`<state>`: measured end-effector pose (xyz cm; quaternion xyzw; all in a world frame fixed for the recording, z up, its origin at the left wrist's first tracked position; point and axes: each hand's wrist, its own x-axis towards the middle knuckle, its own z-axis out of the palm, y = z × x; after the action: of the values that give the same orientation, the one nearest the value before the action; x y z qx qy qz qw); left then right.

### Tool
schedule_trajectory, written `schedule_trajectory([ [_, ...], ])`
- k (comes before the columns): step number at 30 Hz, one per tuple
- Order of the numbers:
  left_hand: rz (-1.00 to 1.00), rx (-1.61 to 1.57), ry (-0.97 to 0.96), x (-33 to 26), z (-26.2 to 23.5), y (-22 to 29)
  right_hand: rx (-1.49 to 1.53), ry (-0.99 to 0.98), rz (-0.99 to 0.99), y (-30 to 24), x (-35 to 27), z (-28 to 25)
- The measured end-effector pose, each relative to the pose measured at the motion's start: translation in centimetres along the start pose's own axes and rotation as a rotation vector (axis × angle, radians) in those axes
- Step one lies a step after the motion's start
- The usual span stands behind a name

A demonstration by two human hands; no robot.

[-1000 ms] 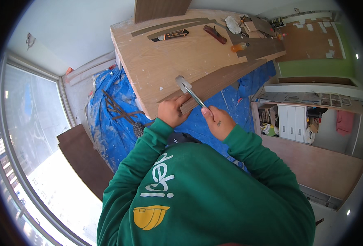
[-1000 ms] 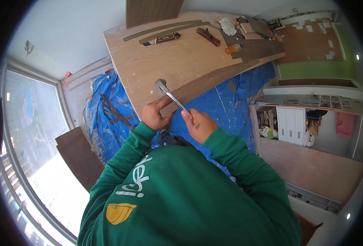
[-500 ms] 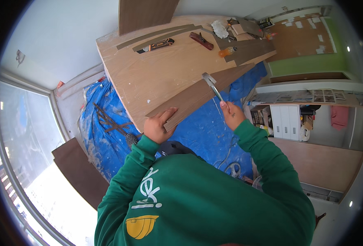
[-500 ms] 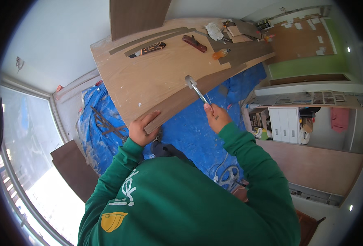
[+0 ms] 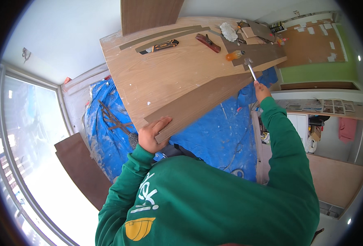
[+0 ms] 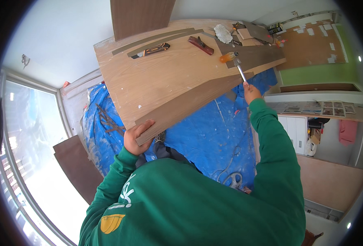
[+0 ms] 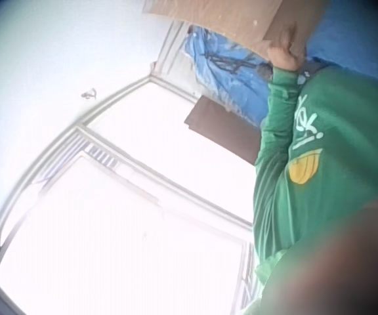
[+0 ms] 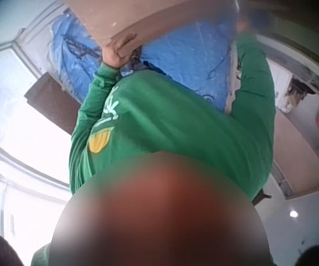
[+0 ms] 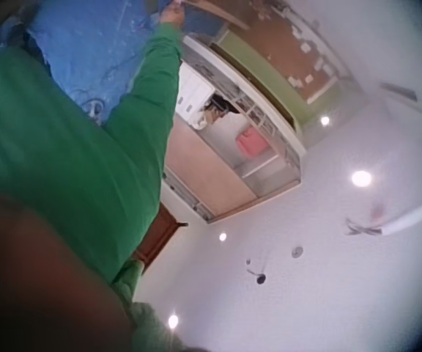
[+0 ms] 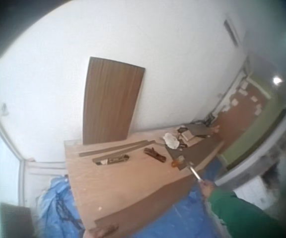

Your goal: The person aligns a thin wooden strip along the edge of a larger board, then uses a hammer to tap it into place. They flip the board and use a utility knife to trim excess material from the strip.

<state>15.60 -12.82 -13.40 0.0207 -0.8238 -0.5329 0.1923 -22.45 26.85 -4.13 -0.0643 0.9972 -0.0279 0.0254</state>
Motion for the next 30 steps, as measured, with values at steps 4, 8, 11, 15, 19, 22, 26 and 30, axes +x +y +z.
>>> schedule_trajectory([
  [4,-0.063,-0.033,-0.017,0.4,-0.5,-0.6,0.851,-0.273,0.386,-3.8,-2.6,-3.0],
  [8,-0.072,-0.033,0.012,0.7,-0.7,-1.0,1.282,-0.144,0.1,-11.0,-11.6,-5.1],
  [11,-0.069,-0.081,0.023,0.7,-0.8,-1.1,1.263,-0.139,-0.073,-15.9,-17.1,-6.5],
  [15,-0.073,-0.124,0.037,0.7,-0.8,-1.4,1.057,-0.497,-0.103,-19.9,-23.7,-8.4],
  [19,-0.073,-0.134,0.053,1.0,-0.6,-1.7,0.825,-0.589,-0.333,-23.7,-28.1,-7.8],
  [22,-0.112,-0.107,0.023,1.0,-0.9,-1.7,0.815,-0.509,-0.446,-25.0,-30.2,-8.2],
  [26,-0.165,-0.119,-0.049,1.0,-1.3,-1.6,0.726,-0.382,-0.592,-26.0,-31.4,-7.7],
  [30,-0.072,-0.139,0.032,0.7,-0.7,-2.2,0.451,-0.442,-0.533,-26.8,-31.0,-6.5],
])
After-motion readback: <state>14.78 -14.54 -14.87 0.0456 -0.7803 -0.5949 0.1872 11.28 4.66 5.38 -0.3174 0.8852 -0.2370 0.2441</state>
